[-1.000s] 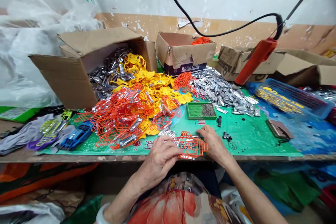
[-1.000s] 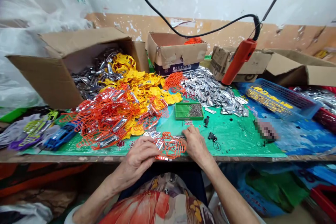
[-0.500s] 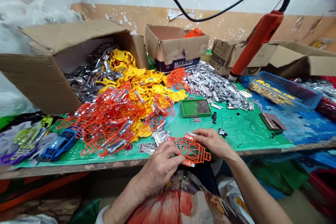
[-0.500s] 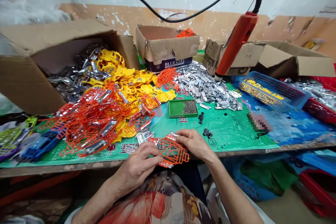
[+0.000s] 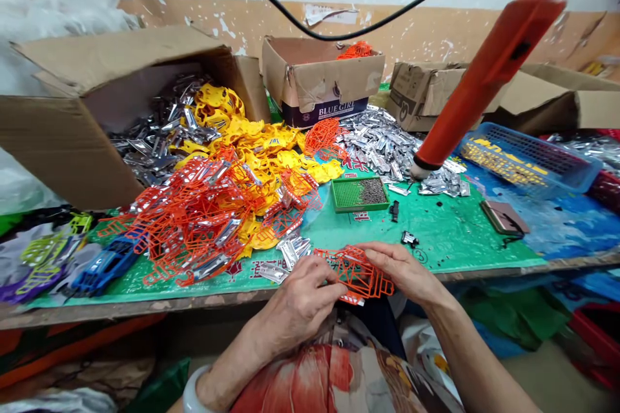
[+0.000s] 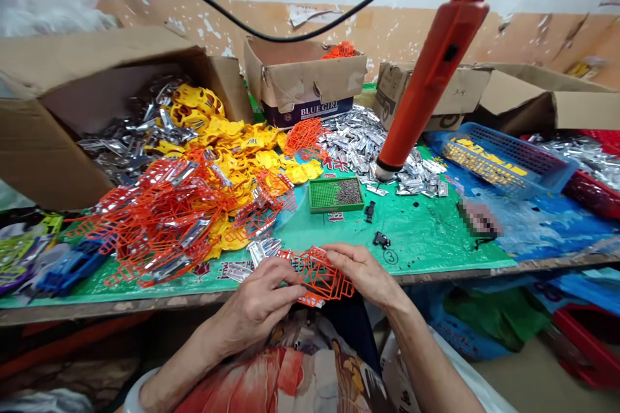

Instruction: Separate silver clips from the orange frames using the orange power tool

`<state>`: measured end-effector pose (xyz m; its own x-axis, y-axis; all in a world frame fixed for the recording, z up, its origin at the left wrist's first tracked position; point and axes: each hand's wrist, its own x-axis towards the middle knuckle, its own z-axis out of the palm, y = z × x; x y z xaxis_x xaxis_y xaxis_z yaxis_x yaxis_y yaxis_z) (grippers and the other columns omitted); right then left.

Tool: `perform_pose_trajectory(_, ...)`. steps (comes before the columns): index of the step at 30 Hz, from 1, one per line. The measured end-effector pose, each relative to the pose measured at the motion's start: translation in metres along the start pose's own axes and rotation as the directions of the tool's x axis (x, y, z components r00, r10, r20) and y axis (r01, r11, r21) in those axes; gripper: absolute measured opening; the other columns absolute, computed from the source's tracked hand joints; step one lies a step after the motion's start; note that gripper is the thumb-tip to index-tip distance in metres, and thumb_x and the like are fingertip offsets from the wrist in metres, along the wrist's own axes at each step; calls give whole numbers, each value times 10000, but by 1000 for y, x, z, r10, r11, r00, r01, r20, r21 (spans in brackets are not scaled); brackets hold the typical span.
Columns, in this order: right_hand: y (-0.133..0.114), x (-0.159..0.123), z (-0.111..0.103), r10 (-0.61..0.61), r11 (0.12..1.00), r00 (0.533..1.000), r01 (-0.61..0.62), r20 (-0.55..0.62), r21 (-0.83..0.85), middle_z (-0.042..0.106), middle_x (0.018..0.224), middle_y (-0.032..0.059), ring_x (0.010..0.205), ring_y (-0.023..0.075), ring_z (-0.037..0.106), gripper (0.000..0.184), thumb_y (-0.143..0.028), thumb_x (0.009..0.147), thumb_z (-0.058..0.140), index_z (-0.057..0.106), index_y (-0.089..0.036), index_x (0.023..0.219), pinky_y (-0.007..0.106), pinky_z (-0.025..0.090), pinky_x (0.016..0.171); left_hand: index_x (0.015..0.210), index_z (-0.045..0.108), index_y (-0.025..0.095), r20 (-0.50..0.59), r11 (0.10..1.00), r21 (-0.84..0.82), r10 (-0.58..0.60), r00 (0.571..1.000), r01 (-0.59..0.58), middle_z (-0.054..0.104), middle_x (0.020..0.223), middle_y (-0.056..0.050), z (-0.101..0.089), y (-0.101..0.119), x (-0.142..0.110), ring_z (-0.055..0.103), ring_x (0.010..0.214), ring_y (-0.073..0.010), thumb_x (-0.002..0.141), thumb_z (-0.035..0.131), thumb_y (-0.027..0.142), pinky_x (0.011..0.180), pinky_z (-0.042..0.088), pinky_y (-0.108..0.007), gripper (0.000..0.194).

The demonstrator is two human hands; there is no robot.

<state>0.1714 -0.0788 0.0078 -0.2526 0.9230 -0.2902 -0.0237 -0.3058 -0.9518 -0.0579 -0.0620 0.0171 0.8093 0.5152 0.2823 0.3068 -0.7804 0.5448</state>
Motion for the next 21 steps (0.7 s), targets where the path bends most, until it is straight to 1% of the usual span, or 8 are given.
perform_pose_trajectory(4,-4,-4,3,-59,998,995,61,79,-22,661,1152,36,1037,193,611,409,-331,775,661,605,-222,1164,352,459,947,1014,681,196,-9,1000,-7,12,1000,-12,635,926,-112,0,1,4,521,930,-232,872,440,94,886,396,-404,298)
perform_pose_trajectory(8,-5,-3,7,-115,985,993,116,16,-127,677,1092,31,982,186,622,322,-343,825,587,628,-214,1117,329,483,889,1063,672,223,-36,996,-91,-5,999,2,642,936,-107,2,1,5,527,944,-240,862,449,86,886,396,-414,330)
perform_pose_trajectory(10,-3,-3,7,-120,981,993,119,0,-155,683,1066,31,961,183,623,297,-354,841,560,643,-212,1088,320,484,870,1104,657,240,-85,987,-161,-23,996,9,641,960,-101,3,2,2,518,1002,-250,836,489,86,922,387,-422,351)
perform_pose_trajectory(12,-1,-2,7,-107,986,994,105,-10,-130,683,1060,30,940,176,625,296,-357,839,563,645,-208,1081,307,488,845,1149,632,245,-157,978,-209,-52,986,18,628,1027,-100,1,4,-1,483,1088,-271,785,588,123,977,357,-442,387)
perform_pose_trajectory(15,-1,-3,9,-48,995,998,45,-28,-88,695,961,20,773,138,624,290,-365,821,590,656,-197,1048,258,490,693,1145,627,239,-303,966,-241,-166,938,93,596,1103,-93,-8,8,1,467,1121,-275,727,687,188,1007,329,-432,425)
perform_pose_trajectory(17,-2,-3,10,-12,997,1000,10,-26,-72,690,868,8,648,105,584,283,-366,805,611,661,-187,1019,230,455,599,1091,652,232,-353,946,-264,-275,894,186,611,1067,-80,-17,8,8,508,1065,-244,775,649,198,977,349,-378,318)
perform_pose_trajectory(19,-3,-3,12,6,999,1000,-7,-6,-44,673,809,-4,589,82,547,272,-363,795,625,656,-178,992,215,424,561,1055,674,220,-278,918,-285,-354,893,275,644,1026,-70,-26,5,20,543,1004,-225,801,625,217,942,358,-333,259)
perform_pose_trajectory(21,-3,-2,13,21,1000,1000,-20,17,-7,659,795,-10,570,70,533,268,-359,787,634,642,-172,980,206,410,549,1007,701,204,-156,877,-326,-417,895,352,677,955,-66,-31,1,33,577,905,-220,761,667,251,830,397,-281,253)
